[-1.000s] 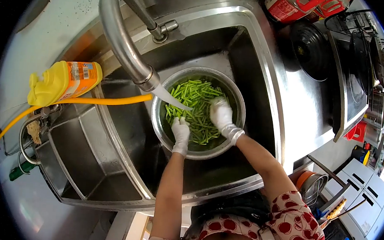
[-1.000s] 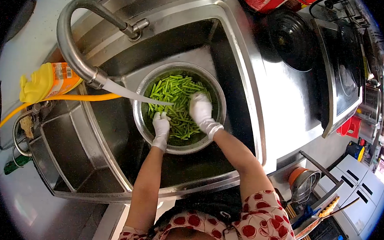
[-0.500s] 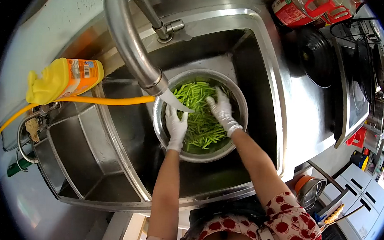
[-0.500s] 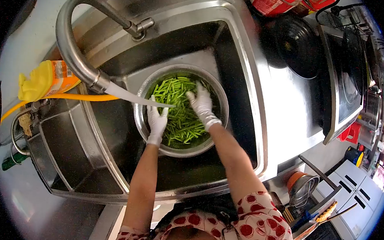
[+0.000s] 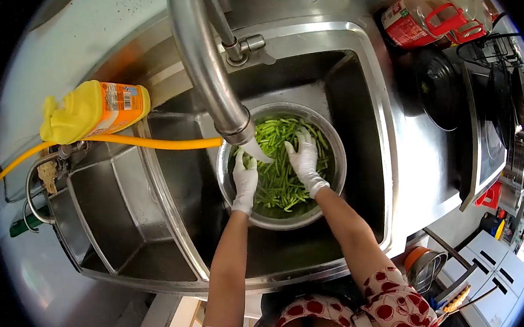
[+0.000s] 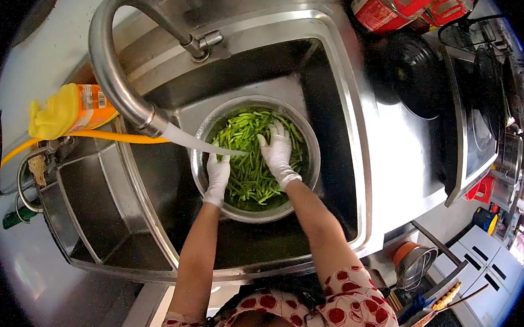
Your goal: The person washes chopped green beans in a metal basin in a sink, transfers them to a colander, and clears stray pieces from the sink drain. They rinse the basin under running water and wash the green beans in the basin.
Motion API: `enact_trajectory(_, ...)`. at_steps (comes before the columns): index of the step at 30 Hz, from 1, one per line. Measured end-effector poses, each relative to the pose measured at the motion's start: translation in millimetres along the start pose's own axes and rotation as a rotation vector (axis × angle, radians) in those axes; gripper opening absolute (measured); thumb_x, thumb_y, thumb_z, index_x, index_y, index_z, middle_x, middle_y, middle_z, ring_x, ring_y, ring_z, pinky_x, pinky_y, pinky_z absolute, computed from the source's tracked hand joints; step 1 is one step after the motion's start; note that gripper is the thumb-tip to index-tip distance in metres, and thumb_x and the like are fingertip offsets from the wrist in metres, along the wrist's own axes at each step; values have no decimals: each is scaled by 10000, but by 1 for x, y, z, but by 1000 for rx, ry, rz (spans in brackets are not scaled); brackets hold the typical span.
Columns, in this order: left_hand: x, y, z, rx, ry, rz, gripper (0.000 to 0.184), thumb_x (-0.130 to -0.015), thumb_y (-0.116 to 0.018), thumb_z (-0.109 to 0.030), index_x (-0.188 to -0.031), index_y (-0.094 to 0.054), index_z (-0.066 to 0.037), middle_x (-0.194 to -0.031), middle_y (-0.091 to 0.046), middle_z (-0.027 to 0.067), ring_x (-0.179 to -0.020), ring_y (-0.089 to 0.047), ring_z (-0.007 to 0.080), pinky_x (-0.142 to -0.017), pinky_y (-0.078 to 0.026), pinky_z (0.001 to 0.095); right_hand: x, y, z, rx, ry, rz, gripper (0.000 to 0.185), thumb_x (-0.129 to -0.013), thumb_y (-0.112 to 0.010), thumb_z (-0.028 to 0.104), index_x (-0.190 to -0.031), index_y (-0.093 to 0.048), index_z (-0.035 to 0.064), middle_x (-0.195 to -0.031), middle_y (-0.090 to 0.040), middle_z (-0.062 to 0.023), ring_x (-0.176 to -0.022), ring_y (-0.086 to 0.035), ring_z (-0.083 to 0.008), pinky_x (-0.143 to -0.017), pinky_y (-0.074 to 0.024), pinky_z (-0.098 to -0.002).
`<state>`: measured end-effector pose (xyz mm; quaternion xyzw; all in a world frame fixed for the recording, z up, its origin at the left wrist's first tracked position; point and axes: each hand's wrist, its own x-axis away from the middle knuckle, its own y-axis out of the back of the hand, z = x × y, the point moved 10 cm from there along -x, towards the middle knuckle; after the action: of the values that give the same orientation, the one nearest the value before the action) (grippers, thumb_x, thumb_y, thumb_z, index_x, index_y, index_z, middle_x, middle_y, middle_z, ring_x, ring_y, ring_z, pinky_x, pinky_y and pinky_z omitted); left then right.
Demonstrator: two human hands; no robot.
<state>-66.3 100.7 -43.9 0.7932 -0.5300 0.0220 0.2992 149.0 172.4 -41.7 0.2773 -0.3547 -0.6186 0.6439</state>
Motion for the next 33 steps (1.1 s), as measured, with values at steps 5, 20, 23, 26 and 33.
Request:
enact_trajectory(5, -13, -48, 40, -110, 53, 243, 444, -786, -653, -206, -1178, -524, -41, -1081, -593, 205, -1026, -556, 336, -878, -428, 363, 43, -49, 77, 330, 544, 423, 574, -796, -607, 366, -1333, -441, 247, -1502, -170, -169, -1235, -393, -384, -1002, -326, -542)
enact_trajectory(20, 86, -54, -19, -1276, -423, 723, 1235, -556, -768, -615, -1456, -129, -62, -1478, -109, 252, -1358, -168, 417, -994, -259, 629, 85, -8, 42, 635, 733, 874, 1033, -653, -676, 629, -1464, -203, 199, -1518, -123, -144, -1361, -157, -441, -1026, -205, -636)
enact_trajectory(23, 67, -55, -8, -1117, -311, 527, 1081, -637, -781, -494, -1439, -186, -80, -1439, -196, 243, -1305, -268, 400, -935, -367, 580, 50, -16, 42, 559, 624, 736, 905, -702, -710, 490, -1436, -258, 216, -1504, -182, -112, -1245, -360, -415, -928, -360, -594)
enact_trajectory(26, 43, -25, -4, -800, -133, 177, 897, -738, -727, -435, -1409, -248, -82, -1381, -270, 245, -1228, -347, 401, -922, -407, 523, 10, -6, 7, 224, 15, 355, 780, -765, -696, 327, -1414, -286, 193, -1491, -220, -71, -1055, -524, -398, -815, -500, -438)
enact_trajectory(33, 90, -54, -35, -1054, -393, 506, 727, -749, -708, -439, -1353, -411, -164, -1467, -153, 251, -1282, -242, 484, -899, -343, 625, 62, -7, 43, 523, 419, 557, 890, -749, -705, 386, -1454, -196, 194, -1474, -90, -288, -1231, -397, -429, -874, -482, -413)
